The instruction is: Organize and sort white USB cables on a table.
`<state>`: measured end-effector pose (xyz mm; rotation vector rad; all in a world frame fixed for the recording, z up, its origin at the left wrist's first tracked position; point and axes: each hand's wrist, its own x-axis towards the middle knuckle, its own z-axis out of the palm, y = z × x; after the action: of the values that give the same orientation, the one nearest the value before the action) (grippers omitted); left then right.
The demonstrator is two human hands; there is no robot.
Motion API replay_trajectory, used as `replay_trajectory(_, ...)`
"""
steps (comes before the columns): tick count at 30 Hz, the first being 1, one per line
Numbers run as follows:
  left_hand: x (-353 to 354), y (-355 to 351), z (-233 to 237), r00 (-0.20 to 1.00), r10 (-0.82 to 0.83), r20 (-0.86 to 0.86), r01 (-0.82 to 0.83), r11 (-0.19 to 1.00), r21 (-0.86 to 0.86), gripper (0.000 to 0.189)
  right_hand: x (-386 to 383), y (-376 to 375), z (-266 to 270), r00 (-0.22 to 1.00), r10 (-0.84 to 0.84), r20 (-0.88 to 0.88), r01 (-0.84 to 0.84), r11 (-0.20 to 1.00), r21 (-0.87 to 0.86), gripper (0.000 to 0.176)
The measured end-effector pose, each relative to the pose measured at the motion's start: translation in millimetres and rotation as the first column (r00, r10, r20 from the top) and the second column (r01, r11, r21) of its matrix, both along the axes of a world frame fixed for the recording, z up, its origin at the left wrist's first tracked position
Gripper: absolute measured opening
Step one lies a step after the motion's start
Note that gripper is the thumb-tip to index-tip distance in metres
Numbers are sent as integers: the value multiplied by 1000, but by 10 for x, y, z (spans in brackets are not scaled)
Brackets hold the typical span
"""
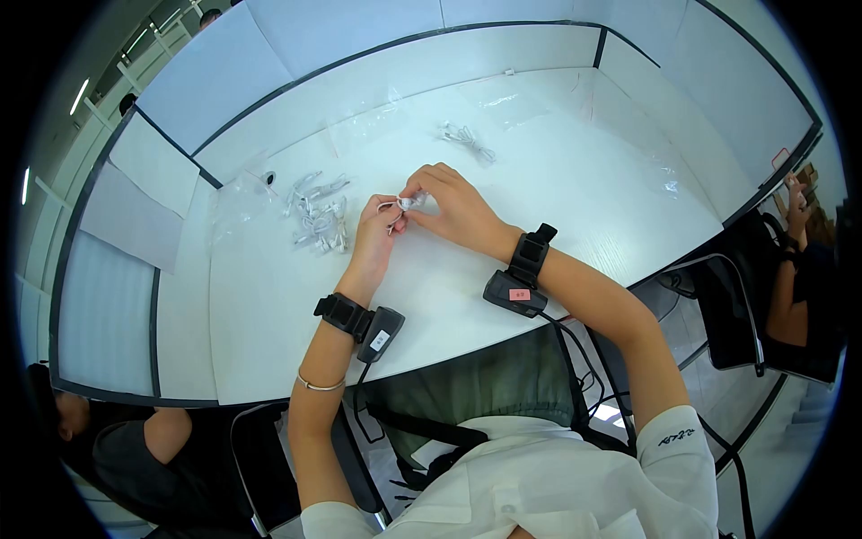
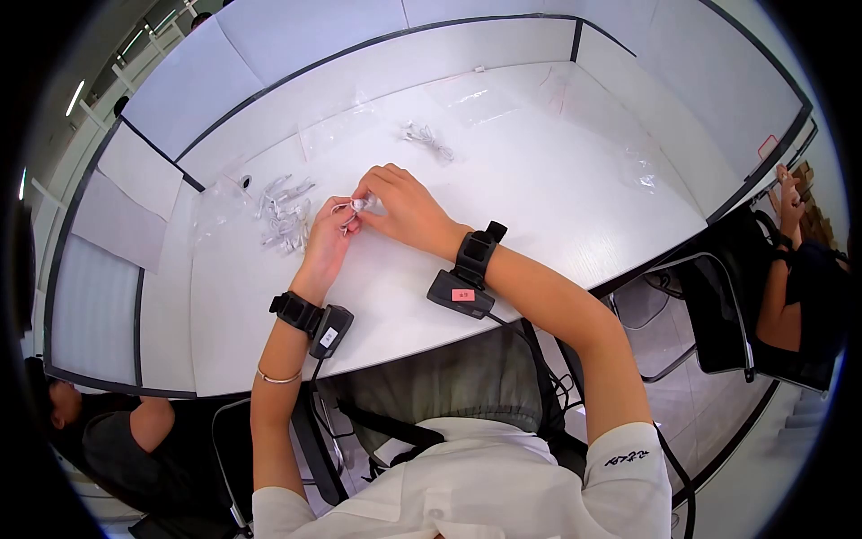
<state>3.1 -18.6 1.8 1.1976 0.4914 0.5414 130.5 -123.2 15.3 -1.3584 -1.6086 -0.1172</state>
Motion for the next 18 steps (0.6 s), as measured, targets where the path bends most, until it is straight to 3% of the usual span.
replay_trajectory(18,-2,73,-80,999,-25,35,25,999,-27,8,27,-16,39,1000,-7,16,8,998,-55,14)
